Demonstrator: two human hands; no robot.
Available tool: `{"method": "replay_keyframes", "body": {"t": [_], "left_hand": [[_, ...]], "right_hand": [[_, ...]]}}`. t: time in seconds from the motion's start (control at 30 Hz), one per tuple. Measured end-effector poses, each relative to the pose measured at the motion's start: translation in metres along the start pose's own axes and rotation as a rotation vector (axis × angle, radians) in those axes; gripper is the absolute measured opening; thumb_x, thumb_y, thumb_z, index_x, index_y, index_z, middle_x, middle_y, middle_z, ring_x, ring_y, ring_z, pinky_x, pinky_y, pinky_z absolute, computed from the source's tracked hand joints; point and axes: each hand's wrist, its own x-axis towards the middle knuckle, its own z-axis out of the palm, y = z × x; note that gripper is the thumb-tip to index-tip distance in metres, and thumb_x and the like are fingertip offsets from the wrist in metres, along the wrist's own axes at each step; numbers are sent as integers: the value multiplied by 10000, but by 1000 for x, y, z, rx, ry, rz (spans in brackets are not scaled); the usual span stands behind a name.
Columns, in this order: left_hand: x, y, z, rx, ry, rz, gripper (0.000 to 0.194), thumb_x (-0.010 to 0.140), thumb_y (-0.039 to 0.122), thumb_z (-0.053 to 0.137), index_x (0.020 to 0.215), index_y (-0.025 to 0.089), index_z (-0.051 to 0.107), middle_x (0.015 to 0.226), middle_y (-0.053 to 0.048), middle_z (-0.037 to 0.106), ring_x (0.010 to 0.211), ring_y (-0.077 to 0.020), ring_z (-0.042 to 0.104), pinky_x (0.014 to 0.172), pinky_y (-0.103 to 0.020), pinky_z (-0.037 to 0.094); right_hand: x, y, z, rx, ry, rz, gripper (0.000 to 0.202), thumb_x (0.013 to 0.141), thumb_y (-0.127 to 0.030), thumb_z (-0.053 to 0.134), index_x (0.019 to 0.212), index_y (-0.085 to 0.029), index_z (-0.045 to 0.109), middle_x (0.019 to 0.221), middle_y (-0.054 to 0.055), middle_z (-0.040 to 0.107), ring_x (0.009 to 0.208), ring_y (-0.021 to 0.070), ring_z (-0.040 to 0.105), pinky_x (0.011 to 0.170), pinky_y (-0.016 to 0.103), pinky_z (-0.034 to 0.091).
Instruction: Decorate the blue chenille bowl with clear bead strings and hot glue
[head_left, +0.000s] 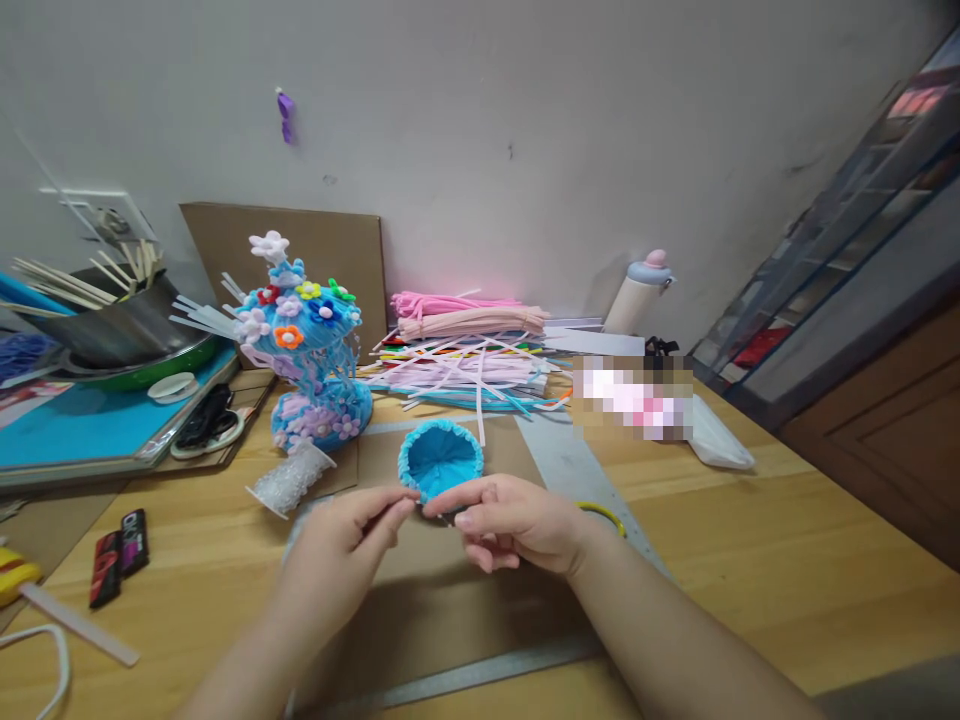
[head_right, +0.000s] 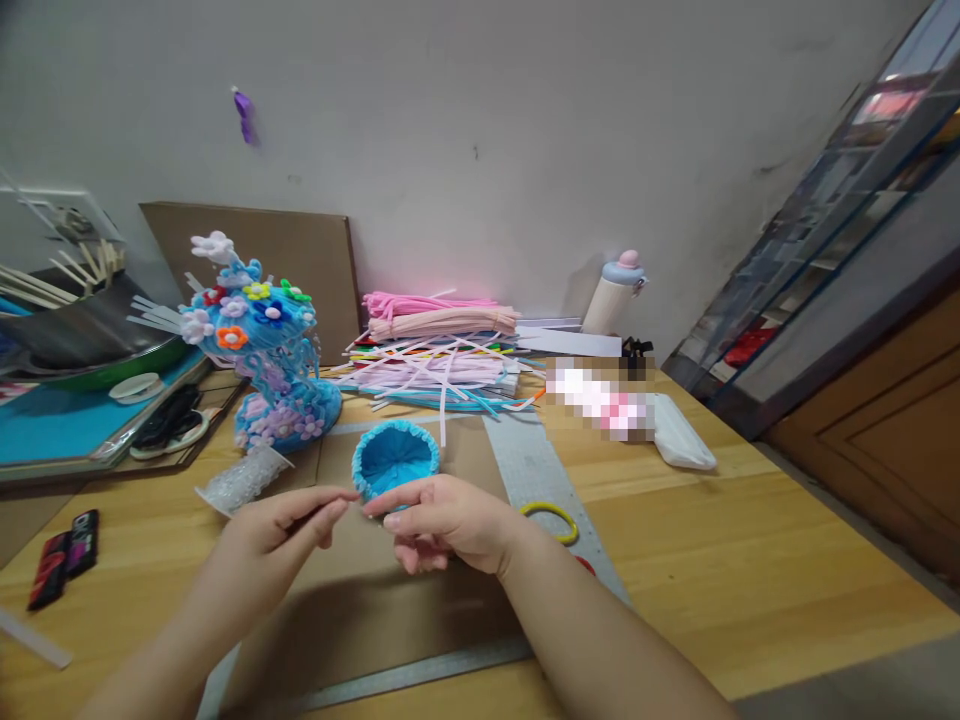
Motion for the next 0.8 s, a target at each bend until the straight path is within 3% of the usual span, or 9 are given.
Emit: {"method": "replay_keyframes", "body": {"t": [0.1,0.2,0.3,0.33,0.4,0.47,0.57,0.7,0.8], "left_hand": [[-2,-9,-10,-113,21,-117,258,826,451,517,829,230,650,601,32,553,559,-137,514,529,-226,382],[-1,-16,-13,-220,-18,-207,195,799,373,521,705,208,563,556,44,506,502,-120,454,488,-220,345],[-1,-16,-8,-389,-194,-286,98,730,232,484,644,193,515,557,32,532,497,-127,504,507,-238,381],[-2,-13,-5,-488,-287,-328,63,708,212,477,695,190,534,607,23,566,494,-129,528,513,-249,401],[-5,-6,4,-721,-437,-398,181,729,237,480,892,197,547,765,-1,618,494,-125,553,516,-268,430],[-9,2,14,-874,-459,-382,210,807,330,484,977,210,511,788,4,595,480,-91,504,485,-232,403],[-14,6,23,-841,-473,-272,239,859,415,511,856,177,537,626,63,422,456,-37,309,423,-157,237],[-16,2,23,-809,-453,-247,249,861,416,545,808,174,514,580,83,338,473,-40,227,417,-163,163],[-16,-1,17,-897,-420,-251,262,848,428,565,797,184,485,565,90,326,467,-41,198,410,-169,140]], "right_hand": [[1,0,-6,-37,1,-38,350,757,-309,654,1044,-108,661,530,-21,609,386,44,411,369,176,222],[2,2,-10,-63,56,-122,301,771,-289,650,1018,-117,664,607,-1,639,427,40,404,422,176,272],[4,5,-7,-32,114,-178,231,775,-280,658,957,-140,636,648,7,659,435,41,385,429,175,271],[4,6,-6,-20,116,-187,211,774,-280,661,933,-148,618,641,2,656,430,40,374,423,174,258],[5,9,-1,3,78,-185,196,768,-283,670,894,-163,580,608,-16,639,418,41,362,412,174,242],[7,12,4,19,25,-166,212,761,-286,678,885,-180,543,590,-34,625,402,41,356,399,172,241],[7,12,11,-26,45,-143,220,768,-307,668,869,-200,505,569,-58,597,384,42,332,379,171,234],[-10,-4,12,-334,233,-128,187,831,-381,568,834,-206,501,602,-52,573,425,62,360,415,187,271],[-38,-12,2,-895,490,-128,251,890,-368,468,723,-195,539,689,-9,575,620,125,506,572,241,374]]}}
